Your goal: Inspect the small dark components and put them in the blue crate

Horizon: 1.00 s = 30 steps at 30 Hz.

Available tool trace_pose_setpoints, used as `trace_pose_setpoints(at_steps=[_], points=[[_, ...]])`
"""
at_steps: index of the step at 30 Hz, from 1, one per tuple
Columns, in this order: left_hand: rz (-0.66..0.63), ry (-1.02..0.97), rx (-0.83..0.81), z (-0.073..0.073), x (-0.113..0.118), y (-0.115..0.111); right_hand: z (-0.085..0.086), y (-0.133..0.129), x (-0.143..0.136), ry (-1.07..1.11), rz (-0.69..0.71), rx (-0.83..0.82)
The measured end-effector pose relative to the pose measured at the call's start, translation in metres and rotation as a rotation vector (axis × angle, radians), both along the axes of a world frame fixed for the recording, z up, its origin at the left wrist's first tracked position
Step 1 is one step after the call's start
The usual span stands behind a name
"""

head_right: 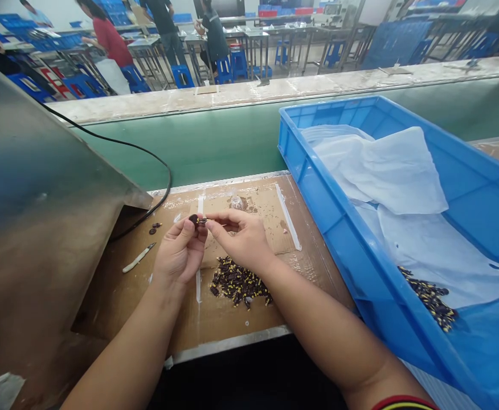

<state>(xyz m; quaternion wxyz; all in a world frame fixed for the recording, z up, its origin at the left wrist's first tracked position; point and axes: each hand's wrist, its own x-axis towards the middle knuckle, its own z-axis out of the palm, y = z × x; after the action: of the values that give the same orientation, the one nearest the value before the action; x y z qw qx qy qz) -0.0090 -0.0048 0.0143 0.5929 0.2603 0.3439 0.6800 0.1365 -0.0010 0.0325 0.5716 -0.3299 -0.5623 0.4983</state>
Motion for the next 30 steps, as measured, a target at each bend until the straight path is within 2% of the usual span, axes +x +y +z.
trace_pose_setpoints(at_steps=[12, 18, 22, 26, 30], points=[[-0.008, 0.053, 0.03, 0.001, 0.001, -0.003, 0.003, -0.002, -0.001, -0.05, -0.012, -0.007], [0.025, 0.084, 0.048, 0.002, 0.002, -0.002, 0.007, -0.003, 0.005, -0.205, -0.055, 0.095], [0.085, 0.173, 0.085, -0.002, 0.004, -0.003, 0.004, -0.004, 0.006, -0.312, -0.074, 0.182], [0.177, 0.357, 0.142, -0.008, 0.008, -0.008, 0.002, -0.006, 0.005, -0.365, -0.133, 0.268], [0.239, 0.498, 0.186, -0.012, 0.011, -0.012, 0.002, -0.008, 0.005, -0.406, -0.156, 0.288]])
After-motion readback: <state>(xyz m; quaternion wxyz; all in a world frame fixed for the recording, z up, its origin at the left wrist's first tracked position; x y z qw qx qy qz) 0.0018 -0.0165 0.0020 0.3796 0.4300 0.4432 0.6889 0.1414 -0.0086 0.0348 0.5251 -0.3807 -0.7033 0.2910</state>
